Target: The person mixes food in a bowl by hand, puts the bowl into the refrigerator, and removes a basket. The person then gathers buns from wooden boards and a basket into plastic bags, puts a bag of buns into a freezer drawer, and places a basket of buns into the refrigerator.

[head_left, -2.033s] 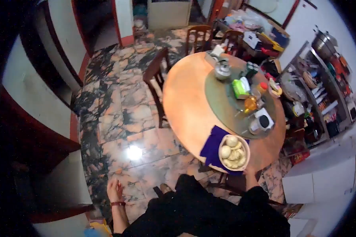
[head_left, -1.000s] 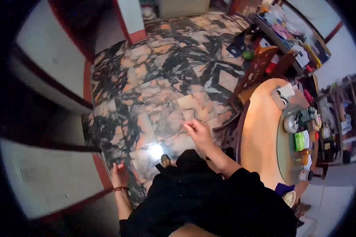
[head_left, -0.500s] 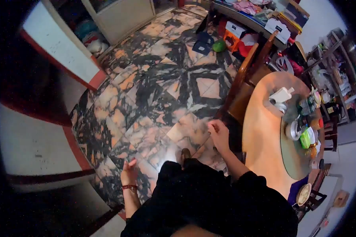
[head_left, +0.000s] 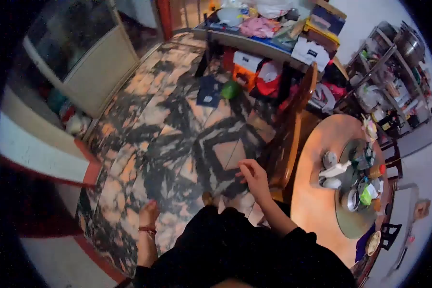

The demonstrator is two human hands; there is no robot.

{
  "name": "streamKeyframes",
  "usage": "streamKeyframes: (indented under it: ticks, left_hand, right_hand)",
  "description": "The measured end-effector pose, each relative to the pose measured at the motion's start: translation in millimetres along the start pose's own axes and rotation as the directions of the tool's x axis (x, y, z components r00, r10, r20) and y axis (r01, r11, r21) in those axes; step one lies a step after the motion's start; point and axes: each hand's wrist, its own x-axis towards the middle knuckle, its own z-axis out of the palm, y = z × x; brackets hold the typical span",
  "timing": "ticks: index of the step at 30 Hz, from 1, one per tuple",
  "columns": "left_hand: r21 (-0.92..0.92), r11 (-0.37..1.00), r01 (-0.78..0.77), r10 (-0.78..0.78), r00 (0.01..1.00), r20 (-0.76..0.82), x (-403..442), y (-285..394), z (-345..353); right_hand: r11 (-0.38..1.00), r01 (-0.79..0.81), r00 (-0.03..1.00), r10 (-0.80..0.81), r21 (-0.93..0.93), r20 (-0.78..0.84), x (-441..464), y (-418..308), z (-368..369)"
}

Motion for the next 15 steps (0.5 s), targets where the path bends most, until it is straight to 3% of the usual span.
streamKeyframes:
  ticks: [1, 3, 5, 6, 10, 11, 13, 15]
  left_hand:
    - [-0.124, 0.992, -0.040, 0.044, 0.998, 0.036, 22.9, 31.9, 28.2]
    - [0.053, 0.996, -0.073, 0.067, 0.992, 0.106, 71.4, 98.2, 84.2]
    - [0.124, 0.987, -0.101, 0.075, 0.977, 0.199, 91.0, 168.2, 160.8]
    - [0.169, 0.978, -0.125, 0.076, 0.961, 0.267, 100.7, 190.8, 193.6]
    - [0.237, 0.912, -0.336, 0.185, 0.850, 0.494, 180.2, 228.8, 289.6]
    - [0.244, 0.910, -0.336, 0.180, 0.847, 0.500, 198.1, 232.4, 304.9]
    - [0.417, 0.780, -0.466, 0.215, 0.826, 0.521, 232.5, 245.1, 333.9]
    - [0.436, 0.800, -0.411, 0.168, 0.852, 0.496, 261.4, 268.3, 356.0]
  right_hand:
    - [0.993, -0.070, 0.997, 0.073, 0.098, -0.033, 16.6, -17.6, -2.4]
    - [0.992, -0.043, 0.996, 0.052, 0.115, -0.077, 50.0, -41.3, -19.0]
    - [0.992, 0.019, 0.974, 0.010, 0.122, -0.227, 76.3, -45.3, -36.7]
    - [0.985, -0.023, 0.959, 0.070, 0.173, -0.273, 87.5, -48.3, -43.7]
    - [0.968, -0.089, 0.919, 0.171, 0.236, -0.356, 157.7, -32.9, -69.5]
    - [0.964, -0.120, 0.919, 0.198, 0.237, -0.342, 177.7, -29.2, -74.5]
    - [0.962, -0.116, 0.917, 0.199, 0.245, -0.346, 232.2, -18.2, -88.4]
    - [0.983, -0.076, 0.929, 0.131, 0.169, -0.347, 286.9, -28.2, -93.6]
